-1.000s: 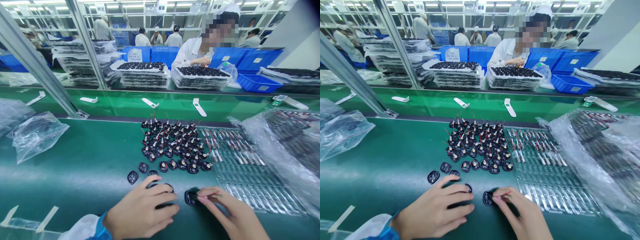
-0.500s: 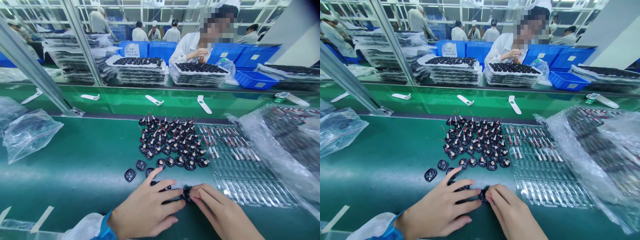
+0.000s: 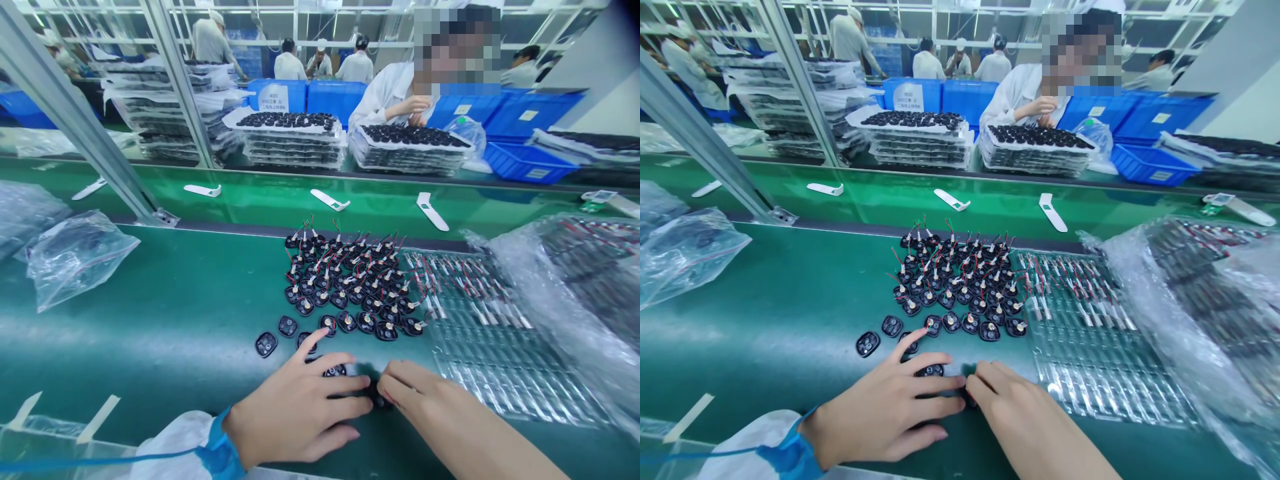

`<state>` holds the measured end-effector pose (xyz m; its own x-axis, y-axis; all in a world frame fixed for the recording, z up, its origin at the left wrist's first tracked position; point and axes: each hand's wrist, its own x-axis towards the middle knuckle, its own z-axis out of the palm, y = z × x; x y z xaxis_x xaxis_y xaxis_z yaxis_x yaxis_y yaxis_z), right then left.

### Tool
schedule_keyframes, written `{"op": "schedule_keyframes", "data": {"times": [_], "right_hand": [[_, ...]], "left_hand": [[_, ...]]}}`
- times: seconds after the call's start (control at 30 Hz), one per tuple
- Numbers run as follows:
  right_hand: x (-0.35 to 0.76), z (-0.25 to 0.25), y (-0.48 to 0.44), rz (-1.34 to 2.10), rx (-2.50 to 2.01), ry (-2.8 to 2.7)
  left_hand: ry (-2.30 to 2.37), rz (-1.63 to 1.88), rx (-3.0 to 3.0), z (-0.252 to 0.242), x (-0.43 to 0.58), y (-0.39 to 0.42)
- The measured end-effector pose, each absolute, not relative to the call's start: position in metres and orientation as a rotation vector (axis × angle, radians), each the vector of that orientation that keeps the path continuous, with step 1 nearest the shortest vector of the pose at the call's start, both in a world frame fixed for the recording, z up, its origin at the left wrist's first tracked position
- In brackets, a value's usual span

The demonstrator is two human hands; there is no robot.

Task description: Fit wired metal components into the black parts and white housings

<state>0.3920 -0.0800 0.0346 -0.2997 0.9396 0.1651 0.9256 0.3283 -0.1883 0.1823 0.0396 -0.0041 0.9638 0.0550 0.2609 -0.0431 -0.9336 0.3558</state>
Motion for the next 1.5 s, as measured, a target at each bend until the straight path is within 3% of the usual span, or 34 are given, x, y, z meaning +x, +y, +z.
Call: {"op": "schedule_keyframes", "data": {"times": [0.27, 0.57, 0.8, 1.07, 1.33, 1.5], "right_hand": [[0.400, -0.005, -0.082, 0.235, -1.752, -2.513], [0.391, 0.006, -0.075, 0.454, -1.777, -2.363], [0.398, 0.021, -0.084, 0.842, -1.734, -1.990], [0.503, 0.058, -0.035, 0.285, -2.142, -1.313], [0.554, -0.007, 0.007, 0.131, -2.403, -1.179], [0.554, -0.019, 0.001, 0.194, -2.411, -1.227]], "left_hand": [[0.037, 0.398, 2.707, -0.005, 0.182, 0.039], [0.060, 0.400, 2.677, -0.008, 0.182, 0.038], [0.267, 0.472, 2.542, -0.012, 0.194, 0.028], [0.287, 0.427, 2.511, -0.010, 0.200, 0.024], [0.269, 0.651, 2.569, 0.012, 0.182, 0.033], [0.471, 0.786, 2.567, 0.032, 0.157, 0.065]]}}
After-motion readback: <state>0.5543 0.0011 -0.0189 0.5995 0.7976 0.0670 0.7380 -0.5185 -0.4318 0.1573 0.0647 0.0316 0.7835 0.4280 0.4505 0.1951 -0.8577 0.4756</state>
